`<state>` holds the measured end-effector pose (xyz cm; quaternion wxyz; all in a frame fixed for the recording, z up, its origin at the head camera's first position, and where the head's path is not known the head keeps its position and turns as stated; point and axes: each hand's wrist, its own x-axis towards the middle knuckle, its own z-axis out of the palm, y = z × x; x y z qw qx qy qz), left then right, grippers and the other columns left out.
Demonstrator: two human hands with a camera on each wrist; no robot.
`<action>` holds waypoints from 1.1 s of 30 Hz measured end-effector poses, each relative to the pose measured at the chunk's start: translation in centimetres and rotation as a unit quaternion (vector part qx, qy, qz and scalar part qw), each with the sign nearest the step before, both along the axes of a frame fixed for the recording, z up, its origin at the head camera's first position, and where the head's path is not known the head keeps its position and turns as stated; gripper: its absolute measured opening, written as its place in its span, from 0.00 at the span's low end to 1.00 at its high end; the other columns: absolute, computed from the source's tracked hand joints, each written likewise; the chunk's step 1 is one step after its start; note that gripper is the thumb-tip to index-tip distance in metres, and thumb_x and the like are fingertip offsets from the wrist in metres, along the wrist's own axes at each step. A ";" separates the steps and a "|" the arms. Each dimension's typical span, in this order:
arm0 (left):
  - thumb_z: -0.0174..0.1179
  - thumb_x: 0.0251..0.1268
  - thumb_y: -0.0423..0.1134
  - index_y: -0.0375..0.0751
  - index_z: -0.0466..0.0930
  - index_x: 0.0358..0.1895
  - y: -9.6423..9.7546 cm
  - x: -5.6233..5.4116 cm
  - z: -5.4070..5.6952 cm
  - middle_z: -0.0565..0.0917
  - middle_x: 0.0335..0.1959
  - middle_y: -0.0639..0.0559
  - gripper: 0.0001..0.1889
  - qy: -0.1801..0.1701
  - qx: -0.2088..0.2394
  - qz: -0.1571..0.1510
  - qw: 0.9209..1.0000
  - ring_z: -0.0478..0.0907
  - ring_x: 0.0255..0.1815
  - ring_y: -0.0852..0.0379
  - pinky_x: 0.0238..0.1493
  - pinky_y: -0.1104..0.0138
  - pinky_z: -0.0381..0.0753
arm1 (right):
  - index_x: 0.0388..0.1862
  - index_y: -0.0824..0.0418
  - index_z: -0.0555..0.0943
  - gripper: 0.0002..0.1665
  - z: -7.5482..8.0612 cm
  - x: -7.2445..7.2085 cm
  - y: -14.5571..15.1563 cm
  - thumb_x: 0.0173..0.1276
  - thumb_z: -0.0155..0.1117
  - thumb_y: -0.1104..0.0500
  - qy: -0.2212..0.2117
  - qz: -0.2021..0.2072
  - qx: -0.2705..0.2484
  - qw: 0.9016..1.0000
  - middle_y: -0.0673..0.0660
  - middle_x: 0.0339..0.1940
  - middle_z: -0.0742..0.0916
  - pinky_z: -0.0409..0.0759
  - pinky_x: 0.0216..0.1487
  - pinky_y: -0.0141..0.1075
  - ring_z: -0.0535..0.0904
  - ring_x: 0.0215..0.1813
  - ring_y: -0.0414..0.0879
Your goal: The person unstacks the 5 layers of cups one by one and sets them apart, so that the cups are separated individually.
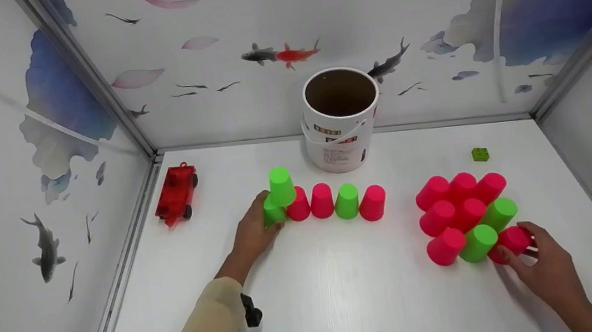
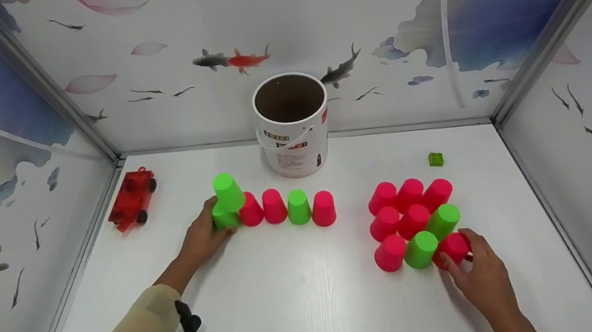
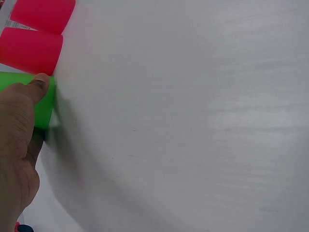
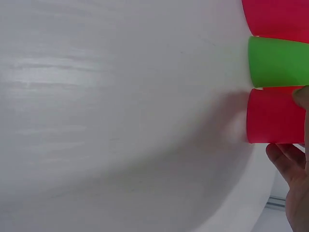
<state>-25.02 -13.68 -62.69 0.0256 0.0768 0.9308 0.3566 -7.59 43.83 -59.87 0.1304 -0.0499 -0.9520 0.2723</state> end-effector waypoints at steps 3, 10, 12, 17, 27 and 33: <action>0.75 0.73 0.40 0.49 0.57 0.87 0.1 0.0 -0.1 0.76 0.80 0.44 0.46 0.003 0.001 0.001 1.000 0.75 0.80 0.43 0.84 0.46 0.74 | 0.76 0.74 0.68 0.51 -0.3 -0.1 0.2 0.61 0.88 0.64 -0.032 -0.003 -0.003 0.999 0.78 0.65 0.81 0.88 0.50 0.64 0.82 0.61 0.79; 0.75 0.74 0.40 0.49 0.56 0.87 0.0 0.1 -0.1 0.75 0.81 0.43 0.46 0.006 0.004 -0.006 1.000 0.73 0.83 0.41 0.85 0.45 0.71 | 0.79 0.72 0.66 0.57 0.0 -0.1 0.0 0.56 0.90 0.64 -0.041 -0.001 -0.003 0.999 0.76 0.67 0.79 0.88 0.52 0.66 0.79 0.64 0.77; 0.75 0.74 0.40 0.49 0.56 0.87 -0.1 0.1 0.0 0.75 0.81 0.43 0.46 0.006 0.001 -0.010 1.000 0.73 0.83 0.41 0.85 0.45 0.71 | 0.78 0.72 0.67 0.56 0.4 0.0 -0.2 0.56 0.90 0.64 -0.021 0.003 0.004 1.000 0.75 0.66 0.80 0.92 0.53 0.58 0.80 0.64 0.75; 0.75 0.74 0.40 0.50 0.57 0.87 0.0 0.1 0.2 0.76 0.80 0.43 0.46 0.008 0.003 -0.009 1.000 0.74 0.81 0.41 0.84 0.44 0.72 | 0.74 0.73 0.72 0.50 2.1 -0.7 -0.7 0.53 0.88 0.69 0.103 0.035 0.026 0.994 0.73 0.62 0.83 0.68 0.61 0.08 0.82 0.61 0.69; 0.74 0.75 0.41 0.48 0.57 0.86 -0.1 0.1 0.4 0.78 0.77 0.41 0.45 0.018 0.008 -0.006 1.000 0.77 0.77 0.41 0.82 0.45 0.75 | 0.73 0.68 0.78 0.44 7.6 -7.2 -7.0 0.56 0.85 0.67 0.210 0.132 0.058 0.967 0.70 0.66 0.84 0.75 0.67 0.18 0.82 0.65 0.64; 0.74 0.75 0.41 0.49 0.56 0.88 0.1 0.2 0.4 0.75 0.81 0.45 0.46 -0.010 0.010 0.005 1.000 0.72 0.83 0.43 0.86 0.46 0.71 | 0.82 0.60 0.73 0.46 9.5 -10.8 -13.8 0.68 0.82 0.60 0.097 0.167 0.031 0.981 0.66 0.77 0.79 0.90 0.59 0.66 0.76 0.77 0.67</action>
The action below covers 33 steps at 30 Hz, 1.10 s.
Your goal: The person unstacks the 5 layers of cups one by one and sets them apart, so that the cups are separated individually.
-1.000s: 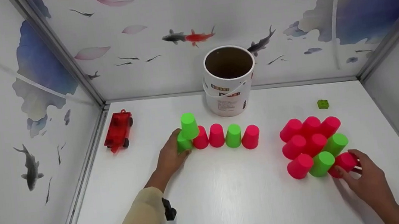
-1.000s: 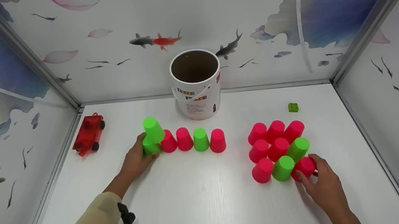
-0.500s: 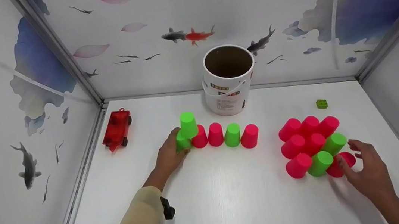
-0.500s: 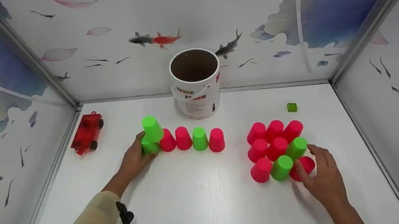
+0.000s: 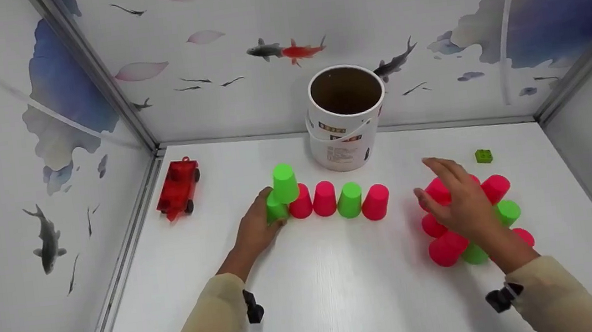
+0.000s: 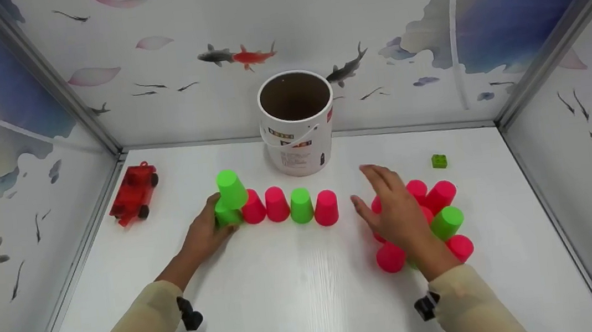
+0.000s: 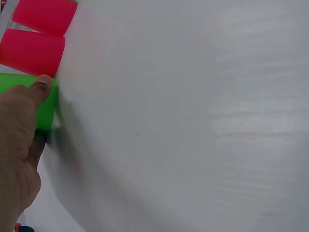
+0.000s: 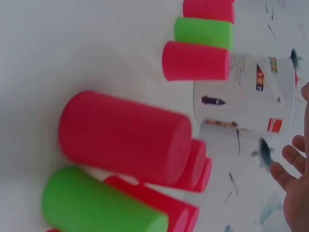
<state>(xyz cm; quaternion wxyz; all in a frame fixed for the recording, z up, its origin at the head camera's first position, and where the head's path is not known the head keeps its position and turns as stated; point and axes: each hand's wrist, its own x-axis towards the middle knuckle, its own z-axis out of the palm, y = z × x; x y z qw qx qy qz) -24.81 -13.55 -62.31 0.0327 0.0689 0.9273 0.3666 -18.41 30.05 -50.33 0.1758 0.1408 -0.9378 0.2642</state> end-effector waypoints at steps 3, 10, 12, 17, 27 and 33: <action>0.74 0.75 0.41 0.50 0.56 0.88 0.1 0.1 -0.2 0.75 0.81 0.45 0.46 -0.002 0.000 0.002 1.000 0.73 0.81 0.44 0.86 0.46 0.71 | 0.85 0.56 0.69 0.47 0.4 -1.7 -3.2 0.72 0.81 0.53 -0.055 0.022 0.014 0.998 0.64 0.80 0.77 0.89 0.63 0.64 0.75 0.80 0.66; 0.74 0.76 0.43 0.52 0.55 0.87 0.0 0.2 -0.2 0.76 0.79 0.45 0.45 -0.003 -0.009 -0.002 1.000 0.74 0.80 0.44 0.85 0.46 0.73 | 0.87 0.51 0.68 0.47 1.1 -5.1 -10.5 0.75 0.78 0.47 -0.132 0.089 -0.006 0.987 0.59 0.83 0.76 0.84 0.74 0.59 0.72 0.85 0.63; 0.73 0.76 0.44 0.53 0.56 0.87 -0.1 0.2 -0.1 0.77 0.78 0.45 0.45 -0.001 -0.010 -0.001 1.000 0.75 0.79 0.44 0.84 0.46 0.73 | 0.87 0.51 0.68 0.46 1.1 -5.7 -12.5 0.75 0.78 0.48 -0.142 0.104 -0.019 0.984 0.58 0.83 0.76 0.83 0.76 0.58 0.71 0.85 0.63; 0.73 0.76 0.45 0.53 0.57 0.87 -0.3 0.1 0.2 0.78 0.77 0.46 0.44 0.001 -0.008 0.002 1.000 0.75 0.78 0.44 0.85 0.46 0.73 | 0.87 0.52 0.69 0.46 0.6 -6.9 -17.0 0.75 0.79 0.50 -0.142 0.139 -0.049 0.979 0.59 0.82 0.78 0.82 0.78 0.55 0.74 0.84 0.60; 0.75 0.74 0.46 0.53 0.58 0.87 -0.1 -0.4 0.4 0.79 0.78 0.48 0.46 -0.005 -0.028 -0.001 1.000 0.76 0.80 0.46 0.84 0.47 0.74 | 0.87 0.55 0.69 0.46 -0.8 -8.8 -21.5 0.76 0.78 0.52 -0.161 0.168 -0.104 0.967 0.58 0.79 0.80 0.83 0.77 0.50 0.79 0.79 0.56; 0.75 0.75 0.47 0.52 0.58 0.87 0.1 -0.5 0.3 0.80 0.75 0.46 0.45 -0.005 -0.031 0.001 1.000 0.78 0.76 0.45 0.82 0.48 0.76 | 0.88 0.54 0.67 0.47 -1.5 -9.3 -22.4 0.76 0.78 0.52 -0.183 0.161 -0.113 0.963 0.59 0.80 0.80 0.83 0.77 0.49 0.80 0.79 0.55</action>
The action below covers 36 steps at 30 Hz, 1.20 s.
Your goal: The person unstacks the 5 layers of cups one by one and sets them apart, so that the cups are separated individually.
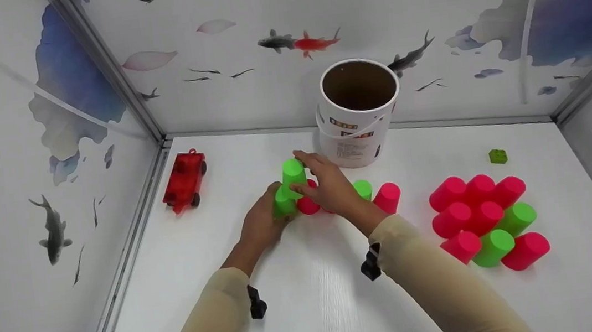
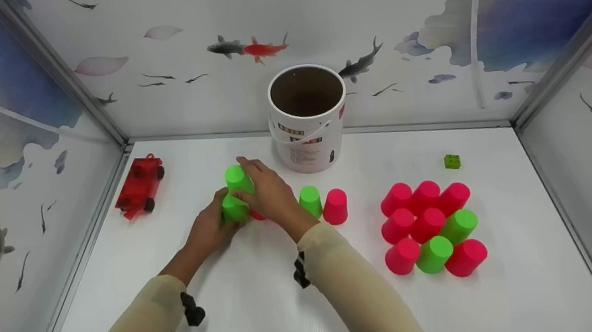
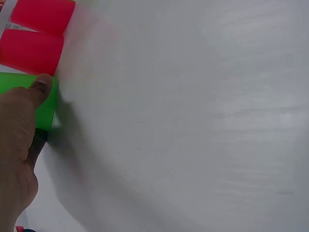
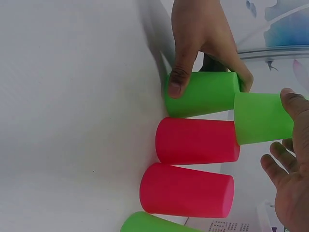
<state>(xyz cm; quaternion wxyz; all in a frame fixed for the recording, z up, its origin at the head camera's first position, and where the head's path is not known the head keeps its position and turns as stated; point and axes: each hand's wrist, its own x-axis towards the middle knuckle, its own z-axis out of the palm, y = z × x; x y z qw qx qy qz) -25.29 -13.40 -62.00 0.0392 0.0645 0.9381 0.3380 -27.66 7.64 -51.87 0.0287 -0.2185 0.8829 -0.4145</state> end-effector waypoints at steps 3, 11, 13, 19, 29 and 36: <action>0.74 0.75 0.47 0.51 0.58 0.88 0.2 0.0 0.1 0.79 0.77 0.46 0.45 -0.006 0.000 0.000 1.000 0.77 0.78 0.45 0.83 0.48 0.76 | 0.88 0.53 0.67 0.47 -0.1 0.0 -0.1 0.76 0.78 0.52 -0.006 -0.005 -0.002 1.000 0.59 0.81 0.80 0.83 0.77 0.49 0.80 0.79 0.56; 0.73 0.76 0.46 0.51 0.58 0.88 0.4 0.0 0.1 0.78 0.79 0.48 0.44 -0.009 0.000 0.001 1.000 0.75 0.81 0.46 0.84 0.49 0.74 | 0.87 0.53 0.69 0.45 -0.2 0.0 -0.2 0.76 0.77 0.53 -0.016 -0.007 0.002 1.000 0.59 0.80 0.81 0.83 0.76 0.52 0.82 0.77 0.58; 0.73 0.76 0.46 0.52 0.58 0.88 0.4 0.0 0.1 0.77 0.80 0.48 0.45 -0.011 0.000 0.003 1.000 0.75 0.81 0.46 0.84 0.50 0.74 | 0.87 0.53 0.69 0.45 0.0 0.1 -0.1 0.76 0.77 0.54 -0.014 -0.005 -0.009 1.000 0.59 0.80 0.81 0.83 0.76 0.52 0.81 0.78 0.57; 0.74 0.75 0.46 0.52 0.58 0.87 0.2 0.1 0.2 0.78 0.80 0.47 0.45 -0.001 -0.002 0.000 1.000 0.75 0.82 0.45 0.85 0.49 0.73 | 0.85 0.55 0.70 0.43 0.5 0.8 1.5 0.76 0.78 0.55 0.019 0.008 -0.025 0.999 0.57 0.75 0.83 0.87 0.71 0.50 0.83 0.75 0.54; 0.77 0.71 0.40 0.56 0.60 0.82 0.0 0.0 0.0 0.84 0.66 0.46 0.43 0.027 -0.001 -0.006 1.000 0.82 0.68 0.44 0.77 0.46 0.81 | 0.81 0.60 0.73 0.42 1.6 2.4 6.7 0.73 0.81 0.58 0.043 -0.009 -0.030 0.999 0.59 0.70 0.85 0.90 0.67 0.54 0.85 0.71 0.56; 0.77 0.72 0.41 0.58 0.59 0.83 0.0 0.0 -0.5 0.83 0.69 0.46 0.44 0.015 -0.008 0.004 1.000 0.81 0.71 0.45 0.77 0.46 0.81 | 0.82 0.55 0.72 0.44 1.8 3.9 11.3 0.71 0.82 0.57 0.042 -0.040 0.006 0.998 0.57 0.70 0.85 0.91 0.66 0.52 0.85 0.70 0.55</action>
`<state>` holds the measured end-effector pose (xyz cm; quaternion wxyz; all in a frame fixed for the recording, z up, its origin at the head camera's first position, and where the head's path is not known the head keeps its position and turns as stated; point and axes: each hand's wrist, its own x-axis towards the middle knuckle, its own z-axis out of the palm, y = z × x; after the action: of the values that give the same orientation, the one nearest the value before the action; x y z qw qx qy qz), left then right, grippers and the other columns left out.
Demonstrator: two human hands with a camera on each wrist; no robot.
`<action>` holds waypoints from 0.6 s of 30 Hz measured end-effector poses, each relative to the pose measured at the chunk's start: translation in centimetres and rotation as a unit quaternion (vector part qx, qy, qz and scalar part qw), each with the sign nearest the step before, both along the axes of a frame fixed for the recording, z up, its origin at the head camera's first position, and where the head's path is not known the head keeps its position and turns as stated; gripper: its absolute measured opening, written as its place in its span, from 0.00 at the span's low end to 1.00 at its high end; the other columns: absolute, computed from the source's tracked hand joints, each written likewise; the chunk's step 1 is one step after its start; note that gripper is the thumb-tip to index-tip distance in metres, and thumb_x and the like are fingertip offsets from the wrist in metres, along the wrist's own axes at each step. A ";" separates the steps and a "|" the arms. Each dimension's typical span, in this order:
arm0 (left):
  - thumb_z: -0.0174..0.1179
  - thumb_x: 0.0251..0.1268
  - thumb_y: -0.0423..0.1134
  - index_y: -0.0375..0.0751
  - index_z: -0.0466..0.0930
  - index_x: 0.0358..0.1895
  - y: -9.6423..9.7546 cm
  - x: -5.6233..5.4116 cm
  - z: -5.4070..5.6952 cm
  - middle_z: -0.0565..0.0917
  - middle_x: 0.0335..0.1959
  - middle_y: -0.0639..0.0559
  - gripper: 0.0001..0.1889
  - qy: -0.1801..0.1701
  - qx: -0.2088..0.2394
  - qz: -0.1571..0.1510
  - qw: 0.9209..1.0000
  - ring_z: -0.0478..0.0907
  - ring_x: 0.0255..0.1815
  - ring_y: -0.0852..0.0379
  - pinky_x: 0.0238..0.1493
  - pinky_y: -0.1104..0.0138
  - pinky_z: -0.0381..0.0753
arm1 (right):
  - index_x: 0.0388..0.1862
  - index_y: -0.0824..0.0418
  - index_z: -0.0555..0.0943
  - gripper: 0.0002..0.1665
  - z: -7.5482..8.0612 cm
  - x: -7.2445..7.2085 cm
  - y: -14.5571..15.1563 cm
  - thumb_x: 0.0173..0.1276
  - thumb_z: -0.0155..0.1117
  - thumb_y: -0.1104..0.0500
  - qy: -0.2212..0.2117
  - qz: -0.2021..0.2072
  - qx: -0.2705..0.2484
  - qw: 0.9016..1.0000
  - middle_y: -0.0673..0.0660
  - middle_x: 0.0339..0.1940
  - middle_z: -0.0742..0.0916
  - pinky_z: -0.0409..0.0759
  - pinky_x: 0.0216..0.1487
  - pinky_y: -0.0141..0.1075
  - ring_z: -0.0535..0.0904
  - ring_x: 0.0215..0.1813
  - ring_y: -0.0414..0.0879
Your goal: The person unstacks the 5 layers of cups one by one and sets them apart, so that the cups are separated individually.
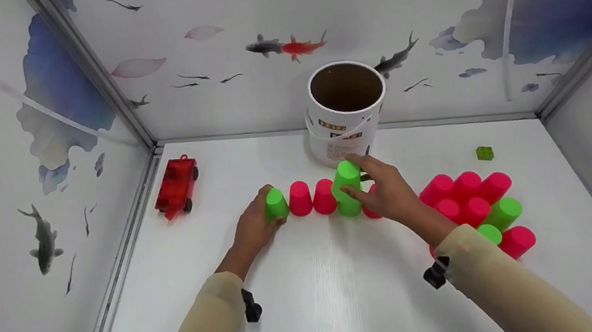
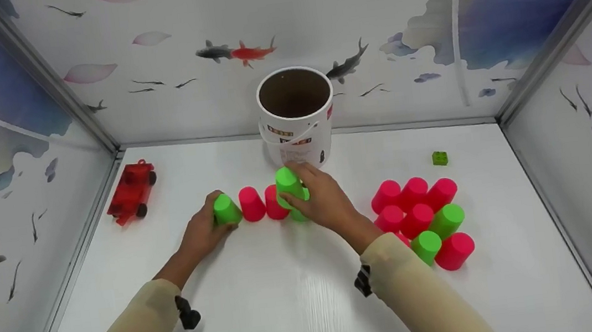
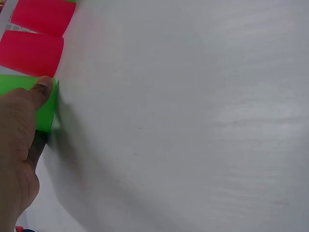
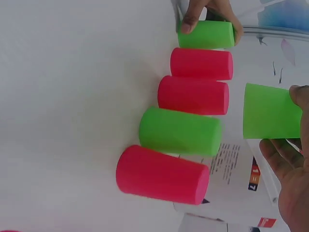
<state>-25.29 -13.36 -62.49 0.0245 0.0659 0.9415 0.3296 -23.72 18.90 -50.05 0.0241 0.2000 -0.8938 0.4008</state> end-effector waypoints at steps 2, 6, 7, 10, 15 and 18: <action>0.77 0.71 0.41 0.57 0.59 0.83 0.0 0.1 0.0 0.82 0.71 0.45 0.44 -0.001 0.001 0.002 1.000 0.81 0.72 0.44 0.78 0.46 0.80 | 0.83 0.55 0.72 0.46 0.0 0.5 1.3 0.70 0.83 0.58 0.006 -0.009 0.005 1.000 0.58 0.70 0.85 0.91 0.64 0.53 0.86 0.70 0.56; 0.77 0.71 0.41 0.56 0.59 0.84 -0.1 0.2 0.0 0.82 0.71 0.44 0.45 0.001 0.006 0.003 1.000 0.81 0.71 0.43 0.78 0.46 0.80 | 0.82 0.56 0.73 0.47 -0.2 1.8 4.0 0.68 0.84 0.58 0.029 -0.026 0.021 0.999 0.58 0.68 0.87 0.92 0.62 0.52 0.88 0.67 0.56; 0.77 0.71 0.41 0.56 0.59 0.84 -0.2 0.2 0.0 0.82 0.70 0.44 0.45 0.002 0.007 0.002 1.000 0.81 0.71 0.43 0.78 0.46 0.80 | 0.82 0.56 0.73 0.47 -0.3 2.1 4.6 0.68 0.84 0.58 0.034 -0.029 0.025 0.999 0.58 0.68 0.87 0.92 0.61 0.52 0.88 0.67 0.56; 0.77 0.71 0.42 0.56 0.58 0.83 -0.2 0.3 0.0 0.82 0.70 0.43 0.45 0.004 0.007 -0.002 1.000 0.81 0.70 0.43 0.77 0.46 0.81 | 0.81 0.56 0.74 0.46 -0.5 3.3 6.6 0.67 0.85 0.57 0.048 -0.044 0.041 0.997 0.58 0.67 0.88 0.93 0.58 0.53 0.89 0.65 0.56; 0.77 0.71 0.42 0.56 0.58 0.84 -0.1 0.2 0.2 0.82 0.71 0.42 0.45 0.001 0.010 -0.003 1.000 0.81 0.70 0.42 0.77 0.46 0.81 | 0.80 0.58 0.76 0.47 -0.8 5.2 9.4 0.64 0.87 0.60 0.076 -0.068 0.060 0.993 0.59 0.63 0.89 0.93 0.54 0.35 0.92 0.57 0.57; 0.78 0.70 0.42 0.56 0.58 0.84 -0.1 0.2 0.2 0.82 0.71 0.42 0.46 -0.003 0.011 0.000 1.000 0.81 0.71 0.42 0.77 0.45 0.81 | 0.78 0.61 0.78 0.47 -0.8 6.1 10.7 0.61 0.88 0.64 0.103 -0.073 0.052 0.991 0.59 0.59 0.90 0.82 0.53 0.16 0.93 0.52 0.56</action>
<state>-25.10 -13.43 -62.31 0.0266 0.0647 0.9379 0.3398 -17.63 29.61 -50.83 0.1342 0.1755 -0.9185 0.3281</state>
